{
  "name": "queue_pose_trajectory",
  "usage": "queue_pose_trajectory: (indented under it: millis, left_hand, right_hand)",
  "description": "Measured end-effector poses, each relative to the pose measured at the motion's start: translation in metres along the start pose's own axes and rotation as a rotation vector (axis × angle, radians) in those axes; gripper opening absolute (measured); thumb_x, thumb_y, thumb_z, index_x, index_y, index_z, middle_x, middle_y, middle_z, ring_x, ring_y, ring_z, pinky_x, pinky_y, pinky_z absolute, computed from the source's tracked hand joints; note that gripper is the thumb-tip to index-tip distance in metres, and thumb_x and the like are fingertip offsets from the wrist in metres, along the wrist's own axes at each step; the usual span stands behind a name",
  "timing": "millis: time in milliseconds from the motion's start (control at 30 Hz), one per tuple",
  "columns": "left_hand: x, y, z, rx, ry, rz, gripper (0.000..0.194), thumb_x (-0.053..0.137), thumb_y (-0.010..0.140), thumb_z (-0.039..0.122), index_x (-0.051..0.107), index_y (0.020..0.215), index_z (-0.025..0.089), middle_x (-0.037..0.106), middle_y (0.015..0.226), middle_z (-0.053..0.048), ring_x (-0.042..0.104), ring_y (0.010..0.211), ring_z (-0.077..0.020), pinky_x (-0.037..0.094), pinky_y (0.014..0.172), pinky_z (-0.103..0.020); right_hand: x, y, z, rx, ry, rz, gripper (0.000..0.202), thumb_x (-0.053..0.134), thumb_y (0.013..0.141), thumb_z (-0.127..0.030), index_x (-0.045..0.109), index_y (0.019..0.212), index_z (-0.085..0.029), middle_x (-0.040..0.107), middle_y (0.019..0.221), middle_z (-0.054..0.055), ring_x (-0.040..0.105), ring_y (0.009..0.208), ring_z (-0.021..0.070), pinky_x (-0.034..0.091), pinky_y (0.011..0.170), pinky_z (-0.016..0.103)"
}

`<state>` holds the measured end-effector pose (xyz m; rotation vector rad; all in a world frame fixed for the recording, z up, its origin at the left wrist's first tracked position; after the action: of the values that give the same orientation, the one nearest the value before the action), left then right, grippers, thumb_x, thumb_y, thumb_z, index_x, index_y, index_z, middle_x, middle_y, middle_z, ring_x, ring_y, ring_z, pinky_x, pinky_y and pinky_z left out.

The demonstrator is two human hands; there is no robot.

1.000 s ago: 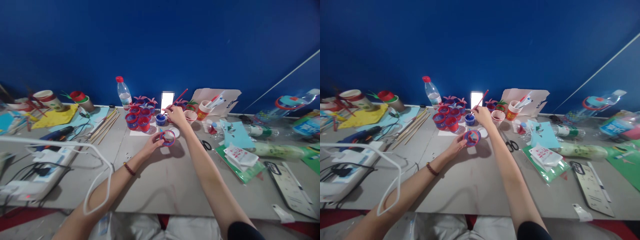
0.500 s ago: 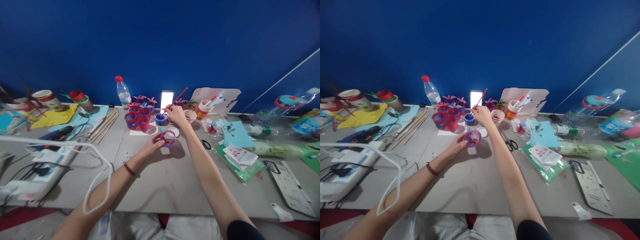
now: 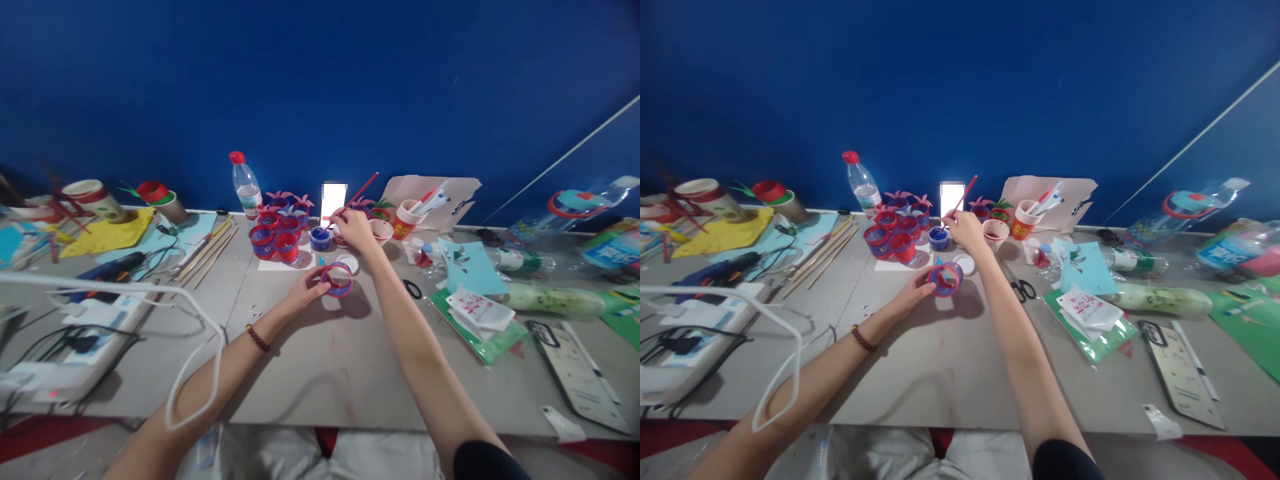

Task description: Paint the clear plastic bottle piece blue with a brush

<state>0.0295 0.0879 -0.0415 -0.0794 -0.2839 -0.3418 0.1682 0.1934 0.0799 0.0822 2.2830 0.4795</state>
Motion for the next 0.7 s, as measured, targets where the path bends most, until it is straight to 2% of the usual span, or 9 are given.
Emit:
queue_pose_trajectory:
  millis: [133, 333, 467, 600, 700]
  left_hand:
    - [0.001, -0.001, 0.000, -0.018, 0.012, -0.017, 0.067, 0.088, 0.060, 0.051, 0.068, 0.115, 0.020, 0.070, 0.116, -0.011, 0.065, 0.108, -0.0298, 0.050, 0.096, -0.043]
    - [0.004, 0.000, 0.004, 0.004, 0.035, -0.050, 0.067, 0.087, 0.061, 0.052, 0.068, 0.116, 0.019, 0.072, 0.113, -0.011, 0.066, 0.105, -0.0294, 0.052, 0.092, -0.040]
    - [0.003, -0.002, 0.004, 0.000, 0.039, -0.031, 0.067, 0.088, 0.059, 0.051, 0.068, 0.115, 0.019, 0.070, 0.117, -0.011, 0.064, 0.110, -0.0304, 0.049, 0.096, -0.042]
    - [0.006, -0.004, 0.008, 0.000, 0.032, -0.045, 0.064, 0.088, 0.061, 0.049, 0.068, 0.114, 0.021, 0.070, 0.116, -0.010, 0.064, 0.111, -0.0307, 0.048, 0.098, -0.043]
    - [0.008, -0.004, 0.010, 0.001, 0.031, -0.045, 0.063, 0.088, 0.061, 0.049, 0.068, 0.113, 0.021, 0.070, 0.116, -0.010, 0.064, 0.109, -0.0306, 0.048, 0.097, -0.044]
  right_hand:
    - [-0.006, 0.002, 0.004, -0.021, 0.088, 0.042, 0.020, 0.059, 0.088, -0.023, 0.078, 0.083, -0.019, 0.079, 0.096, 0.005, 0.072, 0.091, 0.0222, 0.050, 0.084, 0.028]
    - [0.009, 0.002, 0.003, -0.042, 0.094, -0.046, 0.021, 0.058, 0.089, -0.020, 0.078, 0.080, -0.019, 0.080, 0.099, 0.004, 0.072, 0.093, 0.0217, 0.049, 0.086, 0.028]
    - [0.004, 0.000, 0.001, -0.018, 0.013, -0.091, 0.021, 0.060, 0.088, -0.020, 0.078, 0.079, -0.021, 0.080, 0.099, 0.004, 0.072, 0.094, 0.0237, 0.049, 0.088, 0.030]
    - [-0.005, 0.002, 0.001, -0.037, 0.020, -0.028, 0.021, 0.059, 0.089, -0.022, 0.078, 0.080, -0.022, 0.080, 0.096, 0.004, 0.072, 0.094, 0.0240, 0.050, 0.089, 0.030]
    - [0.000, 0.003, 0.001, -0.065, 0.050, -0.003, 0.021, 0.058, 0.090, -0.022, 0.078, 0.083, -0.021, 0.080, 0.099, 0.003, 0.072, 0.097, 0.0237, 0.050, 0.090, 0.030]
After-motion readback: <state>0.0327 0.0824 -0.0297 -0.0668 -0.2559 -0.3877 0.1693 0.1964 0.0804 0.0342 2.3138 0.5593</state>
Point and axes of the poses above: each hand's wrist, its own y-axis towards the middle knuckle, its own x-axis out of the palm, z = x × y, the point moved 8 cm from there along y, towards the middle knuckle
